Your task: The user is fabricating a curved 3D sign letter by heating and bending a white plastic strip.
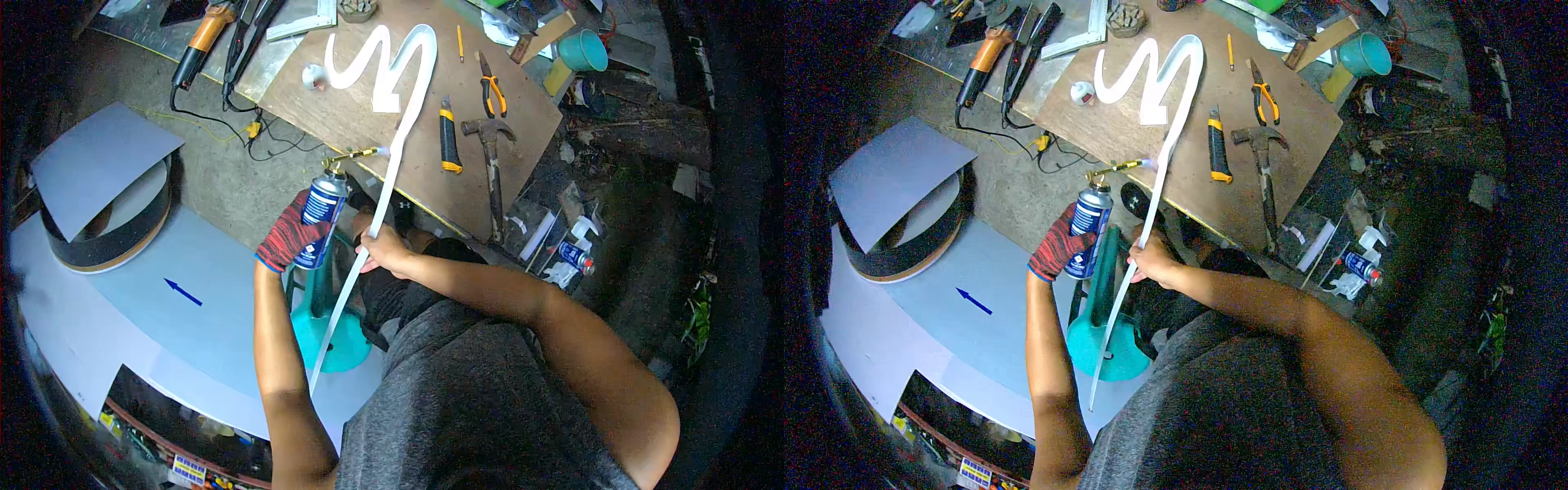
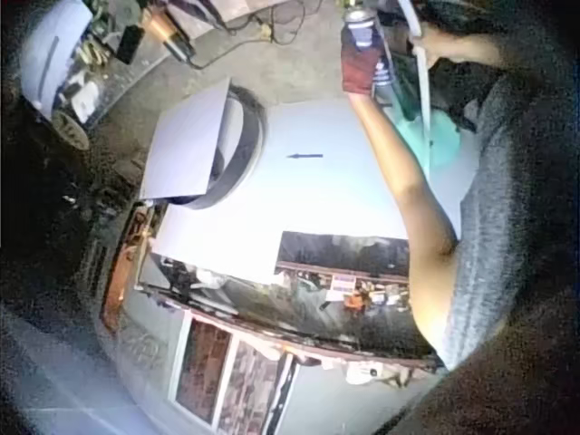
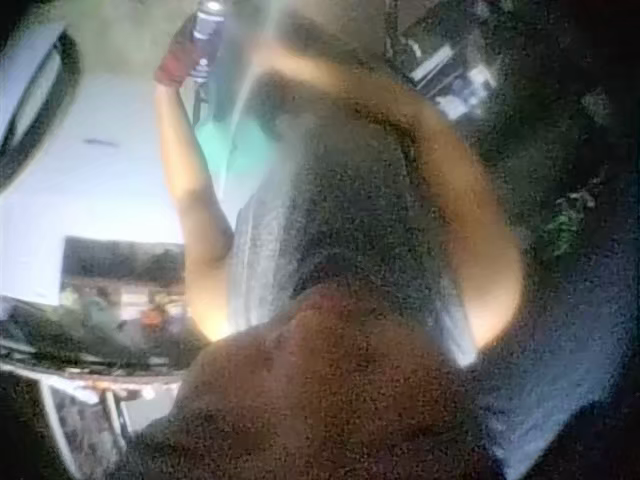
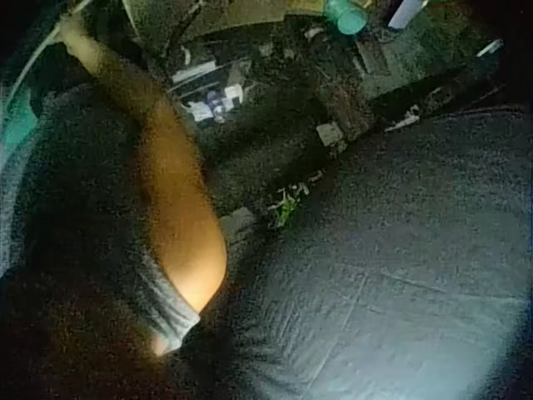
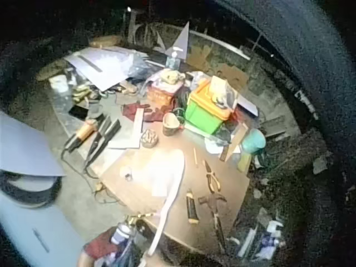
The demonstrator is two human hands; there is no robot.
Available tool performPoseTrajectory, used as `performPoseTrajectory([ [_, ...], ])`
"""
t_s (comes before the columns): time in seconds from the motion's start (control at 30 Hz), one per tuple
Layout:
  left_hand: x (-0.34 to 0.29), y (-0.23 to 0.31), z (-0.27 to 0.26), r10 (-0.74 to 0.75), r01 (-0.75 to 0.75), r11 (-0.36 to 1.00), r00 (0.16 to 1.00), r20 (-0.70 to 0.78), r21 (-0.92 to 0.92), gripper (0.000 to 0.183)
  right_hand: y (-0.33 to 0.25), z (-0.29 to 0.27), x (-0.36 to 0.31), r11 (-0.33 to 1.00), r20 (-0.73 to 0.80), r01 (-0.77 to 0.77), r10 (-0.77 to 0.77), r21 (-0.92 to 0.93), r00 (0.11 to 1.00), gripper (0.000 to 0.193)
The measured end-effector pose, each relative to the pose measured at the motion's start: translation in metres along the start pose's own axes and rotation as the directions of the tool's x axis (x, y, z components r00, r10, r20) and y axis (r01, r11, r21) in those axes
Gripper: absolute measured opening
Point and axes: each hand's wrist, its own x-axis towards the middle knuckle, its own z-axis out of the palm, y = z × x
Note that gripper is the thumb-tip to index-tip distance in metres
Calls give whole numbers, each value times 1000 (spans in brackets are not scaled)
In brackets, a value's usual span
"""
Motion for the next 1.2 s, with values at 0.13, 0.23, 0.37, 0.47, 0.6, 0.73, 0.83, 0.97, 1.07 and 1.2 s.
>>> performPoseTrajectory([
  [0.13, 17, 13, 3, 114, -95, 984, 985, -127, 148, 71, 5, -1, 3, 1000, 14, -12, 12, 6, 1000, 24],
  [0.23, 40, 29, 4, 438, -367, 884, 866, -242, 289, 70, 7, -1, 4, 1000, 31, -9, 8, 20, 999, 19],
  [0.37, 72, 56, 15, 549, -475, 835, 759, -351, 277, 70, 5, -1, 4, 999, 46, -28, 27, 31, 999, 18],
  [0.47, 103, 77, 32, 590, -559, 804, 712, -380, 202, 71, 8, -4, 7, 1000, 43, 9, -8, -9, 999, 21],
  [0.6, 135, 54, 43, 606, -485, 795, 617, -502, 363, 68, 7, 1, 6, 1000, 83, -6, 7, -11, 997, 20],
  [0.73, 137, 62, 60, 581, -450, 814, 620, -528, 367, 69, 9, -1, 9, 998, 40, 24, -22, -59, 999, 20],
  [0.83, 125, 62, 68, 590, -440, 807, 615, -523, 394, 83, 12, -4, 13, 997, 21, 31, -29, -77, 999, 19],
  [0.97, 97, 22, 81, 528, -271, 845, 559, -640, 461, 89, 13, 1, 11, 999, -6, 43, -43, 18, 999, 30],
  [1.07, 68, -8, 104, 277, -41, 940, 670, -689, 339, 83, 6, -2, 11, 1000, 90, -4, 5, -15, 996, 25],
  [1.2, 66, -59, 129, 316, -189, 926, 861, -398, 326, 66, 6, 6, -3, 971, 5, 237, -237, -15, 971, 35],
])
